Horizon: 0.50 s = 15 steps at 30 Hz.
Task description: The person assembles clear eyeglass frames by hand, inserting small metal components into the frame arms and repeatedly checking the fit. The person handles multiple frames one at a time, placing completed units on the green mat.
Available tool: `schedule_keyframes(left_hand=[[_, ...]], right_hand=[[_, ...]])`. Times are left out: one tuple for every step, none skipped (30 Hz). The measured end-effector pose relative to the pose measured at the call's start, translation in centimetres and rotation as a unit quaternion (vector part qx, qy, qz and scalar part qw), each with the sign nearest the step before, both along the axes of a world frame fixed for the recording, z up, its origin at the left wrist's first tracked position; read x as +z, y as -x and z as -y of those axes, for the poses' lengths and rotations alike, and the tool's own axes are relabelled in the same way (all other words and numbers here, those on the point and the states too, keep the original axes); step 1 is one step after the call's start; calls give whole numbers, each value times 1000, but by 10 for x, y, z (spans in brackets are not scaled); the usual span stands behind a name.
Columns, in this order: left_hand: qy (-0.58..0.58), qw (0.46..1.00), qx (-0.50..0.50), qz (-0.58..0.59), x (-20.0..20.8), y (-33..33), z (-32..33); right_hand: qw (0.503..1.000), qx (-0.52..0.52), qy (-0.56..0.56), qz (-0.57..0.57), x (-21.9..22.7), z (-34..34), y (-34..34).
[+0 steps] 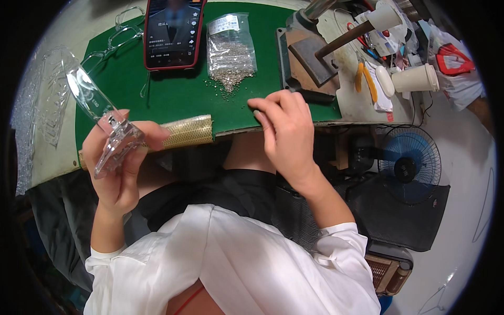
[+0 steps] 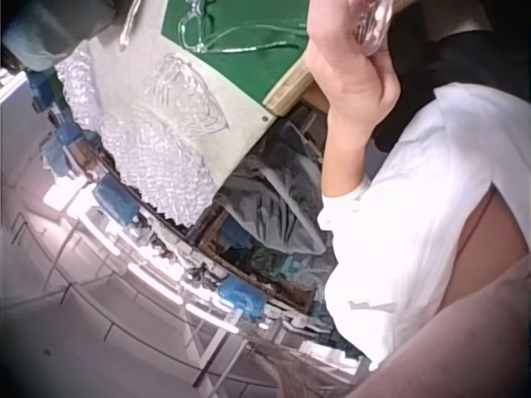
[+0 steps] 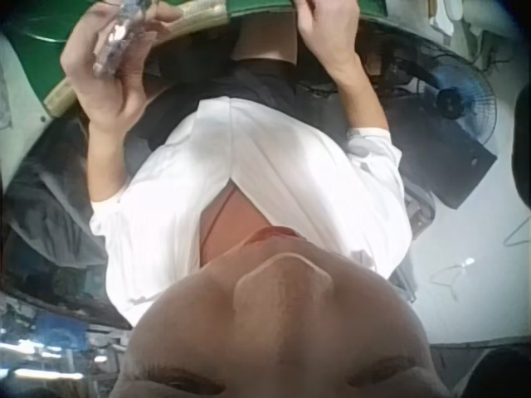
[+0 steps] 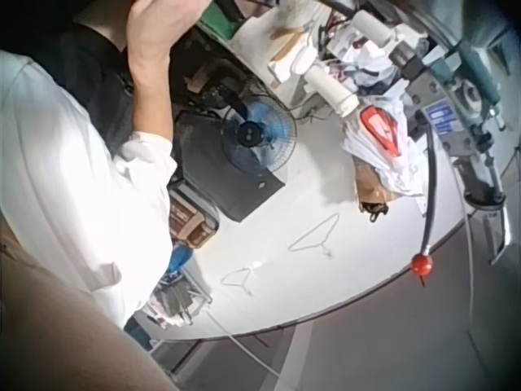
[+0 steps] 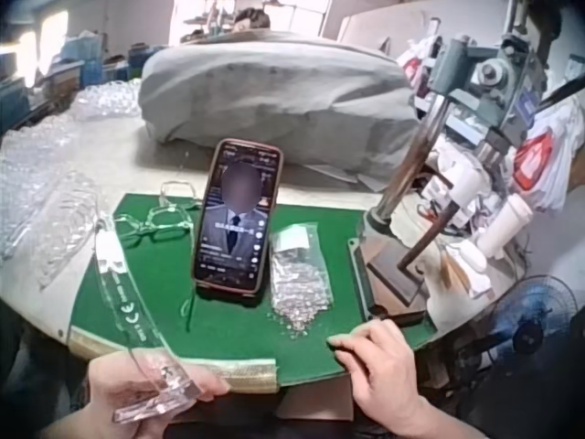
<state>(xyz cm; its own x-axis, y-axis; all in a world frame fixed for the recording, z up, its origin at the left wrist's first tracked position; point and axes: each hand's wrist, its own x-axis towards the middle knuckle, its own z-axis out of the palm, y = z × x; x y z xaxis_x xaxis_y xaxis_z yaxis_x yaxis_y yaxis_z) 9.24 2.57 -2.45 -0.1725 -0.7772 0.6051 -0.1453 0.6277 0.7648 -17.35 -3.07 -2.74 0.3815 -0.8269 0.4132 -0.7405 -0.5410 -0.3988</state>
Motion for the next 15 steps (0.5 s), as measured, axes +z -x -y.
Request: schedule_keyframes(left_hand=[[-2,1000,11,-5,-1,0,-1],[-1,1000,9,-4,1,3,2],[4,1000,7,7,1,2,3],[9,1000,5,17,1,1,4],[13,999,6,30,2,-1,4],[19,999,6,47,2,-4,3],[20,998,5,55,3,-4,3],[23,998,1,60,4,-5,3],[21,998,-5,54,5,-3,4],[18,999,-11,49,6,-2,4],[20,998,-9,54,7,-1,5],[21,998,-8,58,8,0,5],[23,998,-6,63,9,2,5],[19,998,-7,62,9,2,5],[15,998,-8,61,10,3,4]], right_hand=[[1000,2,15,-10,-1,-3,-2],[1000,6,14,-3,-3,-4,-3],[1000,8,5,15,-4,-3,-3],[999,10,-4,32,-5,-2,-3],[998,15,-14,52,-6,0,-4],[993,11,-63,95,-2,1,-5],[992,30,-85,93,0,6,-4],[989,45,-106,88,3,12,0],[986,61,-127,84,5,18,2],[987,78,-119,69,5,23,3],[986,85,-126,67,6,25,1],[985,91,-133,64,8,26,-1],[983,98,-140,62,9,27,-3],[984,103,-133,55,7,30,-4],[985,105,-129,52,7,31,-4]])
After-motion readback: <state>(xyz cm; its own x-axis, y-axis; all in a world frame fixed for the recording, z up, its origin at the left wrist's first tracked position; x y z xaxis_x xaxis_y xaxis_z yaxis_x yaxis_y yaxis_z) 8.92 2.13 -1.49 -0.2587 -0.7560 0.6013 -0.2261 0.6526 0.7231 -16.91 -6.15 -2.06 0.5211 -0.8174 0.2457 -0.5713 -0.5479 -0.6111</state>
